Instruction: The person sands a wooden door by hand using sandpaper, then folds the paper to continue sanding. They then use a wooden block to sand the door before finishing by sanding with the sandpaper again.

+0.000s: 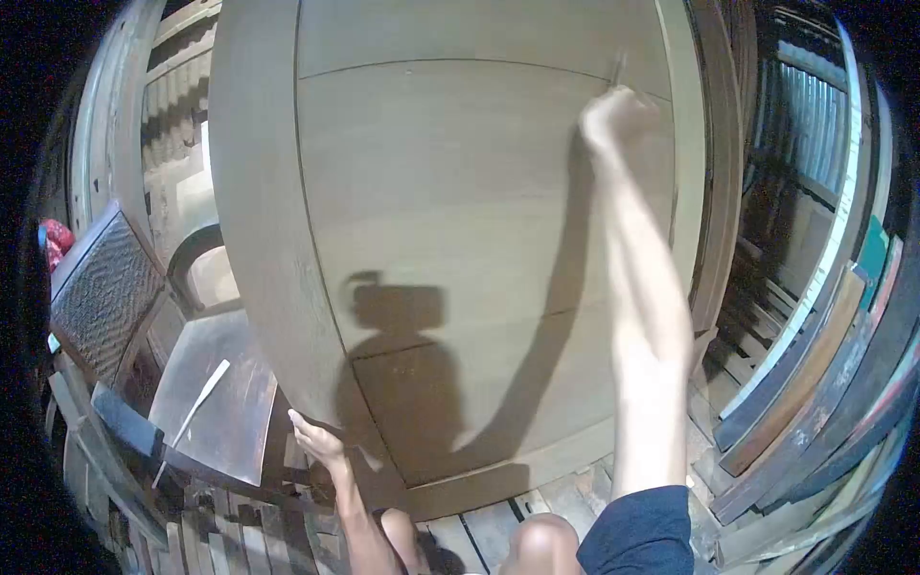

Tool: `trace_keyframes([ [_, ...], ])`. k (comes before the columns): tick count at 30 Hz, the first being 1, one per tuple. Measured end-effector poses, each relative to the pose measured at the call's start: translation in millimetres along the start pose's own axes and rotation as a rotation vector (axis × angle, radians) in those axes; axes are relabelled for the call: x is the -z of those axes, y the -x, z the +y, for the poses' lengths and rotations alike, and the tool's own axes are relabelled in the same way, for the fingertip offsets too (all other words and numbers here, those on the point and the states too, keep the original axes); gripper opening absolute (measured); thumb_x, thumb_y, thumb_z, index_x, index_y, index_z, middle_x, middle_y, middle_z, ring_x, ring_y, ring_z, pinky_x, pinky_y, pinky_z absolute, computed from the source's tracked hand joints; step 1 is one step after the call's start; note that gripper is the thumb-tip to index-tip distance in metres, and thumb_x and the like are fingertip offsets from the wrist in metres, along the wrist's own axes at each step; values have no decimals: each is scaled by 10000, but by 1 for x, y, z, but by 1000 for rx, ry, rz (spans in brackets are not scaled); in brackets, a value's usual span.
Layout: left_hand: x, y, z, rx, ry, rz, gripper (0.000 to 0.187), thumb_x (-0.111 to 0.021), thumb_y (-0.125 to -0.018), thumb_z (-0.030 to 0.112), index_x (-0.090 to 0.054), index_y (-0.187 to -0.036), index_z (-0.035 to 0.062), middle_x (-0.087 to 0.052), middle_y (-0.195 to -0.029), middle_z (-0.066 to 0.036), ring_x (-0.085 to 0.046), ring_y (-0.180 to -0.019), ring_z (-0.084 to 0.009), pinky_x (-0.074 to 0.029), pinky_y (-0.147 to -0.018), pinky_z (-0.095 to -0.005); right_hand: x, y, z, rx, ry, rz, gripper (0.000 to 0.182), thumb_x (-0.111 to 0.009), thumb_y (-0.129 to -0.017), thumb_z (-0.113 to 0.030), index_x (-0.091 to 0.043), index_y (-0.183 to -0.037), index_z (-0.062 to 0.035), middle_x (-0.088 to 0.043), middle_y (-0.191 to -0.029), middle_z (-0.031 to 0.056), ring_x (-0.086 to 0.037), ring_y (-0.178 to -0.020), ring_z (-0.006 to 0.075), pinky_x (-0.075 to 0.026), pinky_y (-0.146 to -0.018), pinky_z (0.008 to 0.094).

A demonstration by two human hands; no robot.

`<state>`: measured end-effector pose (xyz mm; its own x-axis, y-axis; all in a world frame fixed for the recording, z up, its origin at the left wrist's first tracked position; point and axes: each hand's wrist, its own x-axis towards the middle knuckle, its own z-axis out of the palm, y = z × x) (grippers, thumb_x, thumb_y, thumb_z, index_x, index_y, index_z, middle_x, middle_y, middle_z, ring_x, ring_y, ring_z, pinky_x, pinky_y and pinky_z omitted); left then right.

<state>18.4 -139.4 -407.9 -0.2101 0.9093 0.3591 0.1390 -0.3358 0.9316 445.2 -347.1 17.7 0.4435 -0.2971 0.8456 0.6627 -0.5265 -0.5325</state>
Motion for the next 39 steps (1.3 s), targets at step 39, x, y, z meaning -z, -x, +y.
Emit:
trace_keyframes([
  [39,-11,-9,-23,-53,120,-49,640,-256,-1073,371,-372,-1449,-134,-410,-1499,-311,-402,-1408,-397,-283,-1191,-439,13,78,92,-152,310,75,166,-569,-904,-90,-688,-923,24,-699,-807,220,-699,-766,369,-550,-700,465],
])
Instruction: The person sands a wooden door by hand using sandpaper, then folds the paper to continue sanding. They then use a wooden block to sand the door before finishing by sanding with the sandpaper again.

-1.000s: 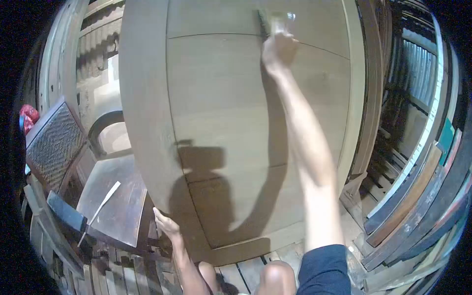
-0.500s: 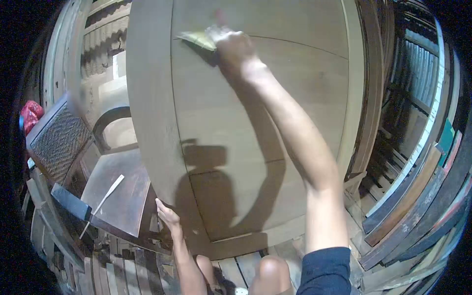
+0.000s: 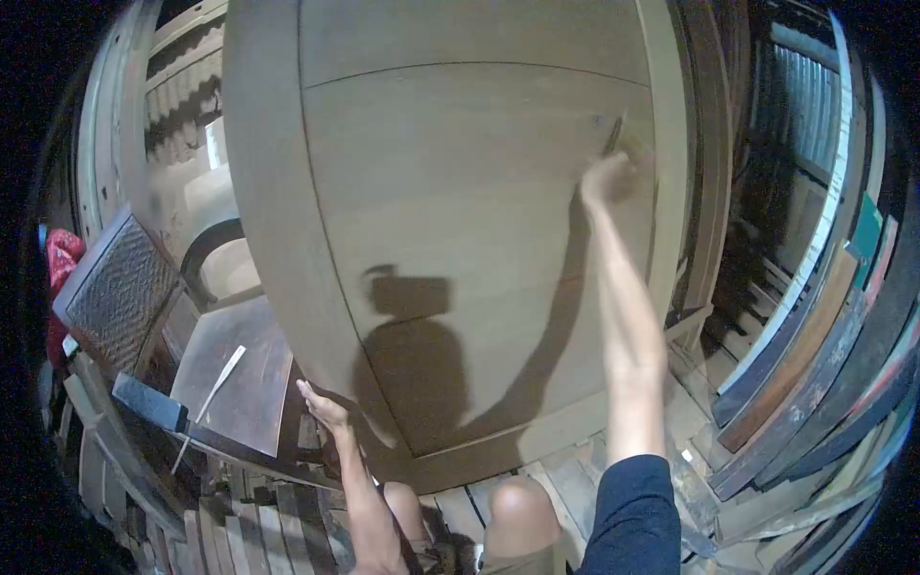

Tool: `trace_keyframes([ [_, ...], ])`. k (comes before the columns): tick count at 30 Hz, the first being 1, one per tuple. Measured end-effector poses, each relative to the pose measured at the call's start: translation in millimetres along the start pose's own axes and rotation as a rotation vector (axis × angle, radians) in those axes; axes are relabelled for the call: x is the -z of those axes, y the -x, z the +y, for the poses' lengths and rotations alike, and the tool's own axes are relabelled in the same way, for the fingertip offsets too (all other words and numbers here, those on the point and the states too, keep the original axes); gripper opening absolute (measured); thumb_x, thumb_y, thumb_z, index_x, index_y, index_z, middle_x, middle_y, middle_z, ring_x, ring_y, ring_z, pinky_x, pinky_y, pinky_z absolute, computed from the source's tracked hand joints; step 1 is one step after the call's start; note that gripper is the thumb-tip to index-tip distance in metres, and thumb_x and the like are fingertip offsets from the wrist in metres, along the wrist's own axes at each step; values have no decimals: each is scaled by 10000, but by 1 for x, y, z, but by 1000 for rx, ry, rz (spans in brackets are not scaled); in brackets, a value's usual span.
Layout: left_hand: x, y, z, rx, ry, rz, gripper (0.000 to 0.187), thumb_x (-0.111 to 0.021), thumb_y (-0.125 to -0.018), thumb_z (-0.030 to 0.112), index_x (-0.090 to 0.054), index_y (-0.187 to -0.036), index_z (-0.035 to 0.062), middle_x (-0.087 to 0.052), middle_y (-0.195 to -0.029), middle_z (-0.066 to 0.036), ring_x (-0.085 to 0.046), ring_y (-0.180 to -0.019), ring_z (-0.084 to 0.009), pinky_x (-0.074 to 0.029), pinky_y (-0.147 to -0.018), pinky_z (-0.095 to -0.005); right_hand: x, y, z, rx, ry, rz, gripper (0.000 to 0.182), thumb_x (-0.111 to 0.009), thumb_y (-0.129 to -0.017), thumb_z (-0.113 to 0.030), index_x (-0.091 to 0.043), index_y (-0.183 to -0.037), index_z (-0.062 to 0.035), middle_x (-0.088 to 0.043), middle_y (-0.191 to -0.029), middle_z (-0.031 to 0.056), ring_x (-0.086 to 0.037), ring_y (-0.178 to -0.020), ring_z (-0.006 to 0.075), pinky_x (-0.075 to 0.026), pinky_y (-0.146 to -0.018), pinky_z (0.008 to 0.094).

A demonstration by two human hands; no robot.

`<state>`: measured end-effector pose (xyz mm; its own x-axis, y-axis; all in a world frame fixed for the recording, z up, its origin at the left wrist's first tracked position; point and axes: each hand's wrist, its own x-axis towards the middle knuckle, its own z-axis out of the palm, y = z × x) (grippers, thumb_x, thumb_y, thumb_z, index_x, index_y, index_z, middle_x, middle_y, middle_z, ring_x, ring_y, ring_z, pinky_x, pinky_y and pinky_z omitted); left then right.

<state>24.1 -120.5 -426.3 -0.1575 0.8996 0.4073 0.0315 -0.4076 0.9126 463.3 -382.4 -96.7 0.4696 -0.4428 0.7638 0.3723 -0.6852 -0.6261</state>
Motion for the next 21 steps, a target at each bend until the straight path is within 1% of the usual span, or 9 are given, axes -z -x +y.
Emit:
trace_keyframes([
  [3,-2,-3,14,54,19,66,623,-254,-1074,352,-350,-1463,-126,-396,-1510,-305,-391,-1420,-380,-278,-1201,-433,54,28,-96,415,-423,-173,118,-536,-821,-24,-621,-739,-20,-624,-668,240,-665,-626,350,-500,-569,485],
  [4,-5,-1,23,75,87,72,633,-246,-1074,362,-336,-1471,-123,-381,-1519,-305,-381,-1427,-376,-277,-1202,-434,73,51,-115,821,-525,-82,61,-564,-788,-4,-613,-753,-14,-646,-707,219,-682,-674,331,-512,-584,473],
  [7,1,1,35,25,154,53,697,-199,-1073,422,-265,-1503,-123,-330,-1549,-305,-340,-1452,-378,-246,-1218,-420,92,119,-159,1399,-716,2,394,-657,-762,-35,-668,-1147,46,-701,-1119,209,-693,-1054,341,-570,-941,388],
  [11,8,-8,37,85,286,-100,705,-212,-1078,435,-287,-1491,-131,-347,-1542,-299,-346,-1450,-361,-243,-1216,-414,78,111,-118,1413,-608,70,348,-623,-808,-47,-675,-1145,19,-709,-1126,193,-702,-1031,332,-571,-922,416],
  [12,11,-8,37,123,342,-133,704,-217,-1079,436,-294,-1488,-133,-356,-1537,-299,-352,-1447,-359,-248,-1212,-416,68,97,-91,1197,-633,6,293,-630,-810,-58,-697,-1087,5,-715,-1063,195,-710,-958,339,-579,-870,411],
  [13,11,-12,34,94,294,-152,711,-219,-1079,444,-305,-1481,-136,-368,-1530,-300,-358,-1442,-357,-254,-1207,-418,72,76,-51,930,-226,-354,289,-603,-813,-14,-690,-1087,12,-704,-1016,228,-696,-916,365,-572,-808,432],
  [16,14,-11,29,-4,199,-175,672,-276,-1075,402,-354,-1450,-149,-418,-1486,-317,-397,-1408,-385,-301,-1172,-439,58,66,85,216,-258,-275,277,-547,-872,-20,-677,-1114,19,-690,-901,248,-667,-867,443,-505,-763,548],
  [18,9,-7,32,-31,144,-108,639,-296,-1067,362,-365,-1443,-150,-416,-1480,-331,-404,-1398,-404,-313,-1165,-451,30,92,163,150,-231,-40,222,-572,-922,-90,-692,-1060,36,-676,-832,276,-664,-833,464,-514,-757,536],
  [21,7,-3,35,-45,74,-54,602,-312,-1053,309,-368,-1444,-146,-412,-1466,-358,-411,-1382,-437,-322,-1157,-475,29,113,168,-180,10,-168,220,-586,-953,-132,-701,-968,55,-666,-828,303,-666,-830,467,-518,-751,530],
])
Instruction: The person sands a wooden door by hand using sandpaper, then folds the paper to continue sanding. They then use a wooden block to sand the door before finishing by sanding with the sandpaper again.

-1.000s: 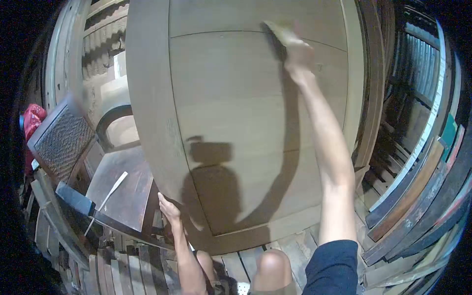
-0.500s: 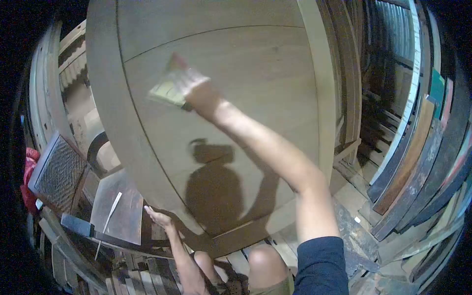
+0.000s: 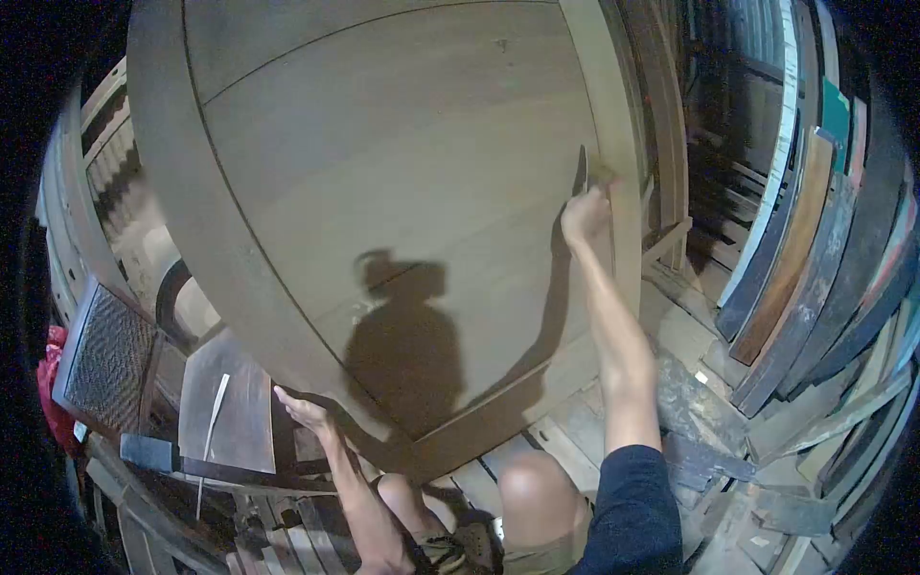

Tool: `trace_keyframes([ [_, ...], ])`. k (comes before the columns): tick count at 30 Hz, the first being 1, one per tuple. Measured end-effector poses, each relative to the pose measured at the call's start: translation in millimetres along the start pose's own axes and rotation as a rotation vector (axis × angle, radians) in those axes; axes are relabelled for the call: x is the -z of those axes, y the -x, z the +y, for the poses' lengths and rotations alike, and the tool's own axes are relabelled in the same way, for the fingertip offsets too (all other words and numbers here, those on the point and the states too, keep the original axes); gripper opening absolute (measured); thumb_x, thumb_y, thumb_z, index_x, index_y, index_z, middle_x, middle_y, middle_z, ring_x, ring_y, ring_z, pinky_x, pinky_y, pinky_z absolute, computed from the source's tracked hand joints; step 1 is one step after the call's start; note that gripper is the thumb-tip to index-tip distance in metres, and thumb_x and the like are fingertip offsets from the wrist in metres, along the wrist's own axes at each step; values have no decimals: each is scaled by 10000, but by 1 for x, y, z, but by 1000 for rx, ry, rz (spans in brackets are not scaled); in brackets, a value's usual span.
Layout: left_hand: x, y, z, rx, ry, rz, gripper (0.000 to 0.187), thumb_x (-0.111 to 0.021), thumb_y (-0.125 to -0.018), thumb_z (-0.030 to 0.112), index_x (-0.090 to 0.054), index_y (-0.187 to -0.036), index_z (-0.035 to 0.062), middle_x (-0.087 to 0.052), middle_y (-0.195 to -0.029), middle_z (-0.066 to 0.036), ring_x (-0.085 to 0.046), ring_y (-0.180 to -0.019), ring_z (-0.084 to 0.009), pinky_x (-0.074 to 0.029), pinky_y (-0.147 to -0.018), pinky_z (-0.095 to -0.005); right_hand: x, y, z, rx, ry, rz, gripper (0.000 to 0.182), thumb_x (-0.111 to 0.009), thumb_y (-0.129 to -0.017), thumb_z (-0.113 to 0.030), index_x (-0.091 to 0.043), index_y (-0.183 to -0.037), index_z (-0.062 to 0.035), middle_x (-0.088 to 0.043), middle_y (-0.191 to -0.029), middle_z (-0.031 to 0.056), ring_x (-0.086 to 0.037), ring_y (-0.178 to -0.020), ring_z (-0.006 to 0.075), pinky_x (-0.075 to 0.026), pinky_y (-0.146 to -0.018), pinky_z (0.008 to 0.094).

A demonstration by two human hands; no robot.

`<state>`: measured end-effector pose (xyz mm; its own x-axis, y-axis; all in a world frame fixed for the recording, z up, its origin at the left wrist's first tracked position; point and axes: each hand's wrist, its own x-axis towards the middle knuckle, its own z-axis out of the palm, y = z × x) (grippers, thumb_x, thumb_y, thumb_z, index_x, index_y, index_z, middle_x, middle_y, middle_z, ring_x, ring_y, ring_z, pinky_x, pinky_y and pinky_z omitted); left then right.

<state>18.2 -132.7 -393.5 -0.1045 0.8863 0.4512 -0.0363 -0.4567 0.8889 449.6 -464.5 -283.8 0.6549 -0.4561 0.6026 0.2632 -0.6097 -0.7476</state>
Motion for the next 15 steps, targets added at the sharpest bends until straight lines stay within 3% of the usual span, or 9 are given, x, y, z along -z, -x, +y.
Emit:
trace_keyframes([
  [2,2,3,6,-31,-90,-8,625,-285,-1062,338,-369,-1439,-154,-406,-1473,-355,-402,-1393,-427,-306,-1167,-472,-33,-7,-19,36,2,152,226,-642,-931,-145,-704,-879,67,-670,-790,299,-685,-780,438,-511,-729,538],
  [3,3,1,17,93,142,-38,669,-251,-1073,385,-369,-1429,-168,-395,-1493,-335,-381,-1415,-404,-284,-1181,-455,-12,5,-70,10,-65,200,170,-653,-880,-93,-712,-900,65,-669,-714,256,-691,-733,418,-528,-700,516],
  [5,2,-4,0,47,137,-61,714,-225,-1076,428,-362,-1429,-177,-379,-1510,-324,-365,-1429,-385,-266,-1191,-438,39,38,-161,397,-330,-89,247,-556,-787,31,-710,-978,59,-677,-715,208,-684,-697,376,-539,-633,467],
  [7,5,-4,-4,15,76,-54,709,-230,-1075,426,-364,-1429,-174,-387,-1505,-323,-383,-1415,-388,-283,-1182,-436,67,91,-222,1148,-171,-200,382,-590,-760,-9,-682,-1127,37,-706,-938,213,-705,-802,320,-563,-672,417],
  [9,6,1,-8,-49,-19,-47,700,-234,-1075,419,-377,-1422,-171,-409,-1491,-320,-424,-1385,-395,-317,-1165,-438,33,146,-258,1559,-422,124,479,-611,-807,-86,-605,-1271,33,-652,-1275,186,-689,-1080,318,-592,-885,351],
  [10,8,0,-21,-162,-73,-56,696,-235,-1075,419,-387,-1416,-168,-421,-1483,-316,-449,-1362,-394,-338,-1150,-438,43,173,-263,1530,-432,23,474,-613,-816,-78,-610,-1278,26,-635,-1310,188,-659,-1160,333,-570,-964,361],
  [12,12,-8,-52,-396,-180,-66,691,-237,-1075,419,-408,-1404,-164,-445,-1466,-309,-500,-1315,-393,-378,-1120,-438,25,163,-261,1571,-566,95,471,-629,-810,-55,-617,-1276,13,-661,-1268,186,-674,-1131,321,-583,-935,389],
  [13,9,0,12,24,168,-124,692,-250,-1075,432,-448,-1373,-160,-487,-1425,-310,-550,-1254,-384,-417,-1076,-438,37,147,-250,1489,-508,42,446,-639,-804,-44,-639,-1246,8,-678,-1235,182,-682,-1116,315,-590,-910,389],
  [15,10,-1,-6,-69,97,-108,718,-256,-1077,449,-450,-1362,-181,-508,-1404,-317,-520,-1289,-371,-389,-1092,-423,47,98,-207,1259,-456,16,431,-650,-789,-20,-672,-1219,-29,-730,-1067,179,-724,-969,297,-604,-783,389],
])
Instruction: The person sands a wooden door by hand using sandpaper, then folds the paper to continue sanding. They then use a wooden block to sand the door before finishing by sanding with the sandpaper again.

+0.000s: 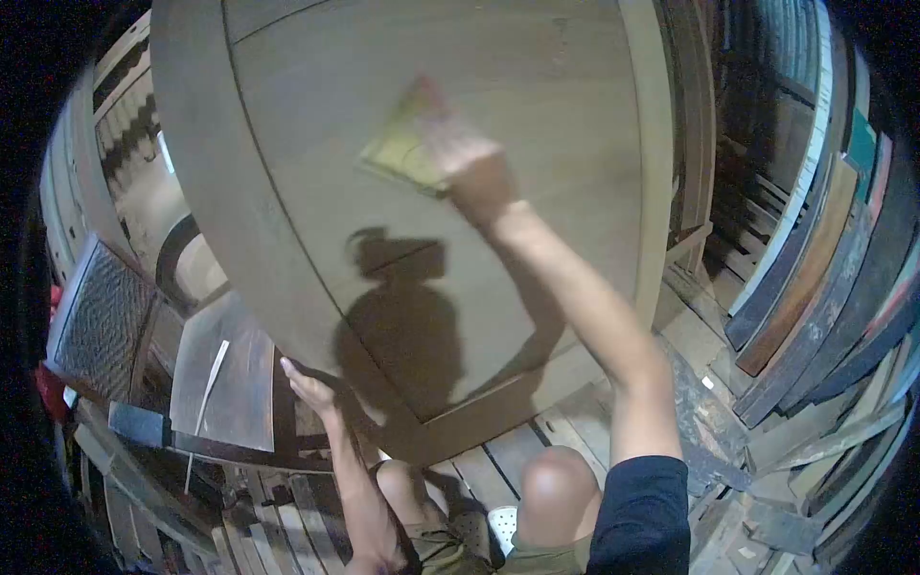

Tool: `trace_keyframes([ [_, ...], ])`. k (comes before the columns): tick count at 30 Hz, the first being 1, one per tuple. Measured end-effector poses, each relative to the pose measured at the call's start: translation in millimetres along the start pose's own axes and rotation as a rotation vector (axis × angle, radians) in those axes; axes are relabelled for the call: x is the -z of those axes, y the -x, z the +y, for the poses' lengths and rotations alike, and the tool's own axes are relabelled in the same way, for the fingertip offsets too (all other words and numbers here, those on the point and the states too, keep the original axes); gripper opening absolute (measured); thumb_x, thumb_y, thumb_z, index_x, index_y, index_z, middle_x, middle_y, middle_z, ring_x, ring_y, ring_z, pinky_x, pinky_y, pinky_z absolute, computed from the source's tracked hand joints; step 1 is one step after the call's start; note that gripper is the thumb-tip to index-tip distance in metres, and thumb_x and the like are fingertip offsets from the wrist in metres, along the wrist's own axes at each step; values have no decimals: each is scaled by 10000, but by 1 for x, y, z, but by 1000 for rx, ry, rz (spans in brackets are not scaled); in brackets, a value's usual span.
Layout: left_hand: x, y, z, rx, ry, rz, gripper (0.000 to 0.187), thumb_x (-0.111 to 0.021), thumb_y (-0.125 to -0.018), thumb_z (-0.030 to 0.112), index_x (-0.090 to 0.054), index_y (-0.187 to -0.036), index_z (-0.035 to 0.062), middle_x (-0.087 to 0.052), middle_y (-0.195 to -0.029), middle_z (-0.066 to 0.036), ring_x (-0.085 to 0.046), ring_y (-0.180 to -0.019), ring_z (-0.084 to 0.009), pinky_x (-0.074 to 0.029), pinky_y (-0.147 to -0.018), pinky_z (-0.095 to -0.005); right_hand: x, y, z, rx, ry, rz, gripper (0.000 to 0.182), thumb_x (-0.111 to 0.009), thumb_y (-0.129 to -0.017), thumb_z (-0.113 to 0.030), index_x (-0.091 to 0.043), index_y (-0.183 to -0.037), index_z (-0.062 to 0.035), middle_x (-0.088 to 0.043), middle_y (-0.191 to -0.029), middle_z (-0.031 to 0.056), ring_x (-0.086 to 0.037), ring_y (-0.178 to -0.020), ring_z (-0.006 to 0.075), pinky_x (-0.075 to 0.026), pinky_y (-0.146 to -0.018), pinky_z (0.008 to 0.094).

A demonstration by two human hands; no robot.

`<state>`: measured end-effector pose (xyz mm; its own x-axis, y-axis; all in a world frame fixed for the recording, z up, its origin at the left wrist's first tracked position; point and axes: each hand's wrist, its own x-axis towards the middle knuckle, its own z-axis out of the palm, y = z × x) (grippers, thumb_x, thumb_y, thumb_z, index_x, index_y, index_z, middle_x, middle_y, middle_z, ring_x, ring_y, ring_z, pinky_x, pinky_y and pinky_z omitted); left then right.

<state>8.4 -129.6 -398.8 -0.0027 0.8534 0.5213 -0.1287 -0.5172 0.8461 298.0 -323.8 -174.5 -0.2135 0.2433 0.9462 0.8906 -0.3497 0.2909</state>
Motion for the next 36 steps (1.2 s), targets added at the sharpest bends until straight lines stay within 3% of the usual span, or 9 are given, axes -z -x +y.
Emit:
trace_keyframes([
  [1,-5,1,11,44,-6,41,725,-253,-1078,451,-446,-1362,-188,-514,-1397,-319,-512,-1298,-371,-379,-1099,-418,11,31,37,-290,152,-386,416,-642,-796,-21,-684,-1209,-38,-725,-987,199,-720,-843,315,-579,-711,417],
  [5,-6,8,46,169,10,3,709,-265,-1077,427,-427,-1372,-197,-466,-1435,-347,-459,-1357,-407,-339,-1139,-411,47,108,115,-1051,206,135,279,-565,-964,-184,-704,-1090,22,-695,-854,267,-685,-891,439,-502,-792,530],
  [9,-10,5,16,126,-50,85,655,-285,-1072,384,-412,-1403,-167,-455,-1449,-336,-461,-1356,-407,-334,-1150,-427,36,49,84,-1149,362,9,269,-581,-940,-197,-707,-961,41,-681,-832,292,-684,-863,434,-502,-749,532],
  [15,-7,12,18,79,-114,83,609,-285,-1074,327,-467,-1346,-188,-481,-1419,-345,-459,-1351,-424,-336,-1157,-429,-20,-21,-87,262,-99,-107,492,-644,-787,3,-652,-1276,-45,-682,-1241,164,-655,-1166,309,-580,-931,407],
  [19,-3,7,6,69,-12,66,678,-307,-1066,393,-455,-1333,-212,-473,-1405,-377,-449,-1348,-454,-315,-1162,-429,-19,-21,-38,567,-49,-189,307,-658,-901,-106,-700,-1203,-69,-690,-1242,129,-631,-1221,260,-532,-1036,411],
  [23,-6,6,9,177,67,57,739,-306,-1060,457,-446,-1343,-212,-462,-1433,-356,-442,-1369,-430,-316,-1157,-431,13,-75,-30,-482,-210,-79,370,-671,-883,-96,-667,-1242,-8,-691,-1167,221,-691,-1082,335,-594,-875,398],
  [29,-7,9,12,208,27,95,711,-332,-1060,448,-455,-1369,-180,-439,-1468,-332,-413,-1402,-395,-300,-1176,-414,-18,-61,-31,475,-51,-9,334,-643,-814,-63,-708,-1138,-16,-729,-1066,174,-718,-1014,319,-602,-818,410],
  [32,-5,10,12,210,29,71,701,-342,-1062,437,-448,-1374,-181,-444,-1463,-333,-417,-1400,-388,-304,-1170,-410,-16,-93,-2,-290,-27,-37,311,-683,-780,-43,-678,-1087,8,-679,-866,216,-664,-783,414,-531,-639,460],
  [36,-4,6,5,290,156,32,693,-355,-1059,429,-464,-1349,-191,-456,-1439,-353,-435,-1379,-402,-315,-1164,-418,-36,-90,-26,99,170,4,532,-667,-769,-24,-622,-1298,0,-663,-1203,244,-685,-1030,398,-581,-840,419],
])
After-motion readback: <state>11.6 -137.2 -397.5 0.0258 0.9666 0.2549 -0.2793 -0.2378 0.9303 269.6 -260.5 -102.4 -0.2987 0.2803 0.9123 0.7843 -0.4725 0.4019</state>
